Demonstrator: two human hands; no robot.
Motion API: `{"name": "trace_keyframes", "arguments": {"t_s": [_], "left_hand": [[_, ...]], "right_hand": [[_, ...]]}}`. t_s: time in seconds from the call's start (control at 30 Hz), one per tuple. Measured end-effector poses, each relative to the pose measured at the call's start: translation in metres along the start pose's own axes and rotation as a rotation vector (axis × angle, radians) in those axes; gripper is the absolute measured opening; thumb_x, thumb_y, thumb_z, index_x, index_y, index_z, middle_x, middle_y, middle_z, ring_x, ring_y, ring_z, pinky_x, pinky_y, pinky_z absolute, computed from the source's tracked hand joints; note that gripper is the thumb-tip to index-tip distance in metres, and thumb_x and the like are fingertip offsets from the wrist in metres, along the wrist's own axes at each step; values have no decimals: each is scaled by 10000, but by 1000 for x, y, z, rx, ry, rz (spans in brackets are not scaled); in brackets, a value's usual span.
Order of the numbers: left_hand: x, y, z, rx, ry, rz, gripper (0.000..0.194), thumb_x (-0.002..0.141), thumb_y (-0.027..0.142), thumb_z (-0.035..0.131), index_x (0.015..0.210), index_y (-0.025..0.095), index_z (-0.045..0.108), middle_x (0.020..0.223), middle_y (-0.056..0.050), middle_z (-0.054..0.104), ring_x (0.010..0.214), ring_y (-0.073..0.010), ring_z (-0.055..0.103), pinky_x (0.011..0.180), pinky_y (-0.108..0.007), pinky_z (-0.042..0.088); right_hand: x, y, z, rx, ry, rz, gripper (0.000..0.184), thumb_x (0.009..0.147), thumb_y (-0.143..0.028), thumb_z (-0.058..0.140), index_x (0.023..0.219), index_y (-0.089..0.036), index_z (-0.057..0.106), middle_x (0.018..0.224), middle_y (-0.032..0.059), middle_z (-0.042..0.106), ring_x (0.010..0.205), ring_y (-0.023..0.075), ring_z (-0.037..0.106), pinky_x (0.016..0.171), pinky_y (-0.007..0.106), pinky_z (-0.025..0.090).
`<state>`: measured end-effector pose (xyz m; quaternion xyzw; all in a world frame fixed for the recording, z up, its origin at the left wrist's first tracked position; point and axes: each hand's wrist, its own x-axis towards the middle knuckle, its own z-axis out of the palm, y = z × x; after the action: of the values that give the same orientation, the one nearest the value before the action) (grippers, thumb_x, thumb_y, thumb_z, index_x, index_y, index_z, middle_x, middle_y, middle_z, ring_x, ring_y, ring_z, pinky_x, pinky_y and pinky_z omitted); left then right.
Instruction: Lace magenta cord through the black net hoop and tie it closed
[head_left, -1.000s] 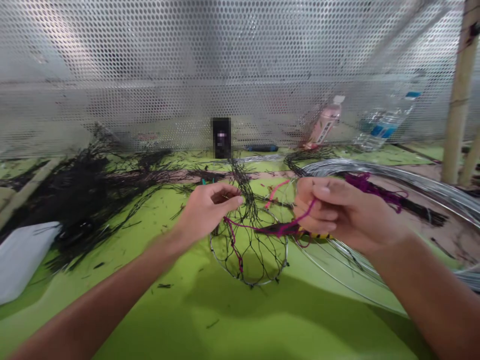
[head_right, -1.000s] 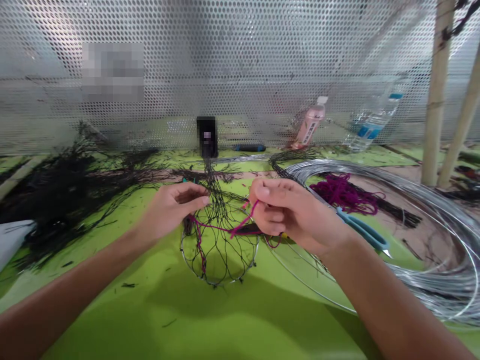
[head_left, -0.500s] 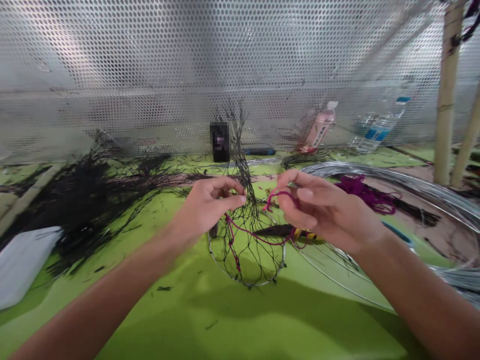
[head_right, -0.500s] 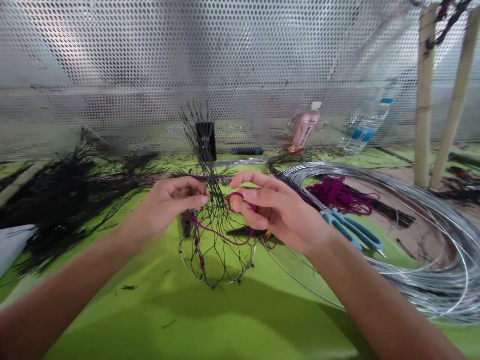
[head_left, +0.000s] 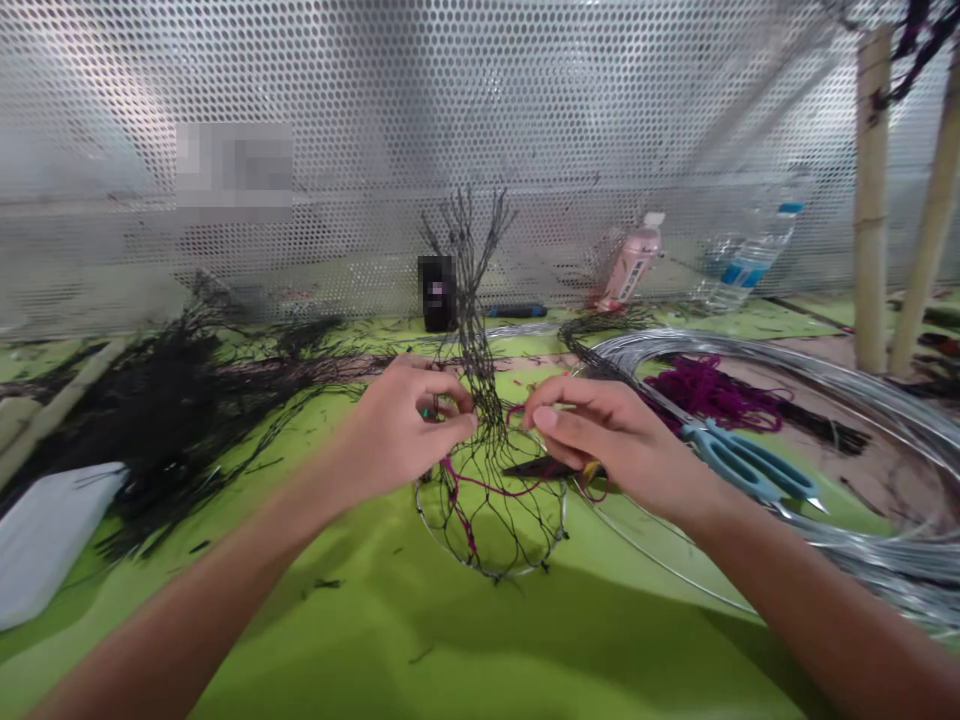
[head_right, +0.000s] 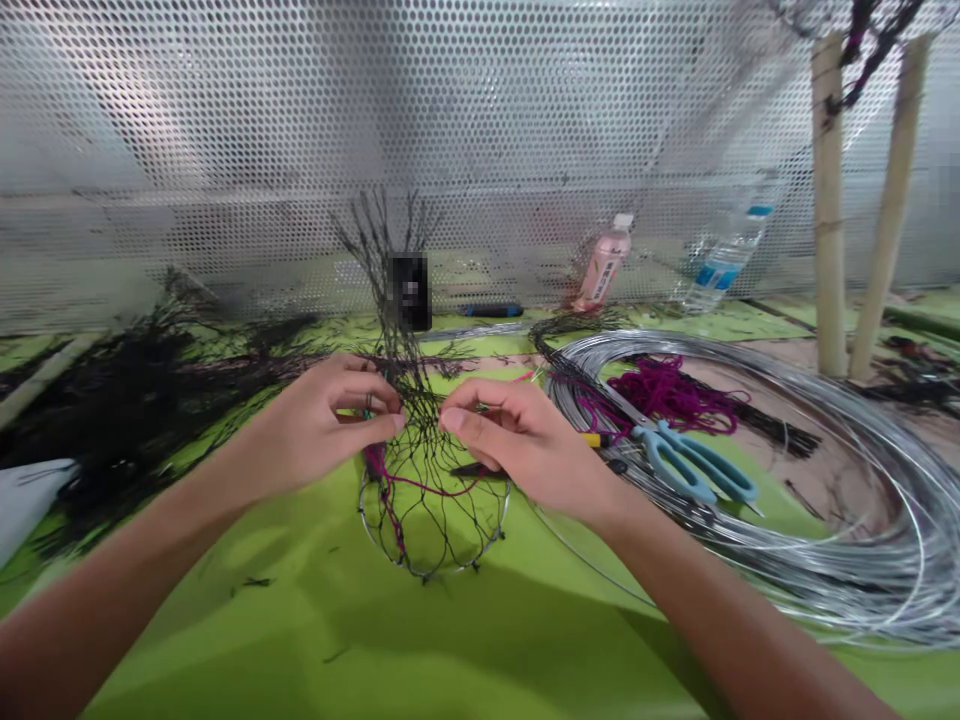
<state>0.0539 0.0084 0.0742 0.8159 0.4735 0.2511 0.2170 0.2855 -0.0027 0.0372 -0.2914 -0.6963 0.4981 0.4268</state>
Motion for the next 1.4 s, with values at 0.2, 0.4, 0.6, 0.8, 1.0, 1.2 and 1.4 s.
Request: {"name": "trace_keyframes", "arguments": {"t_s": [0.2, 0.4, 0.6, 0.8, 1.0, 1.2, 1.4], "left_hand": [[2, -9, -3, -13, 62, -34, 190, 888, 360, 665, 833, 189, 727, 1199, -92, 591, 941, -201, 668, 861, -372, 540], [5, -11, -8, 2, 122, 18, 195, 884, 372, 679, 822, 194, 729, 997, -51, 654, 862, -194, 644, 811, -380, 495], [6, -14, -6, -369, 82, -36, 144, 842, 361, 753, 811, 222, 733, 845, -1, 668, 793, -161, 595, 756, -329, 434], [6, -14, -3, -785, 10, -121, 129, 800, 306, 792, 808, 195, 726, 825, -6, 671, 780, -145, 593, 760, -295, 445], [5, -11, 0, -900, -21, -129, 85, 822, 248, 771, 809, 185, 715, 829, -6, 695, 787, -136, 624, 765, -276, 473], [7, -17, 2, -814, 11, -121, 98, 811, 276, 779, 806, 199, 719, 872, -6, 704, 778, -133, 595, 712, -273, 441], [8, -21, -1, -690, 41, -90, 97, 831, 308, 766, 847, 215, 743, 892, -32, 696, 801, -173, 607, 745, -323, 479]], "right_hand": [[-1, 3, 9, -212, 32, 28, 223, 989, -416, 610, 994, -208, 687, 754, -35, 538, 481, 41, 282, 404, 214, 194], [-3, 13, 19, -217, 136, -51, 202, 1026, -352, 556, 1165, -251, 663, 915, 6, 736, 564, 74, 490, 467, 202, 379], [-4, 12, 26, -4, 191, -82, 146, 1007, -329, 598, 1059, -214, 670, 917, 19, 769, 440, 38, 455, 407, 196, 380], [-10, 6, 39, 44, 277, -192, 87, 947, -247, 703, 1028, -253, 734, 898, 18, 816, 709, 102, 711, 498, 169, 450], [-9, 8, 42, 77, 412, -218, 124, 884, -214, 764, 965, -301, 797, 871, -14, 818, 755, 132, 765, 544, 191, 553], [-6, 10, 41, -77, 565, -207, 89, 802, -223, 810, 860, -285, 834, 780, -1, 799, 645, 148, 715, 481, 234, 532], [0, 11, 41, -126, 612, -211, 71, 801, -246, 810, 850, -286, 841, 788, 12, 793, 630, 152, 661, 438, 251, 452]]}}
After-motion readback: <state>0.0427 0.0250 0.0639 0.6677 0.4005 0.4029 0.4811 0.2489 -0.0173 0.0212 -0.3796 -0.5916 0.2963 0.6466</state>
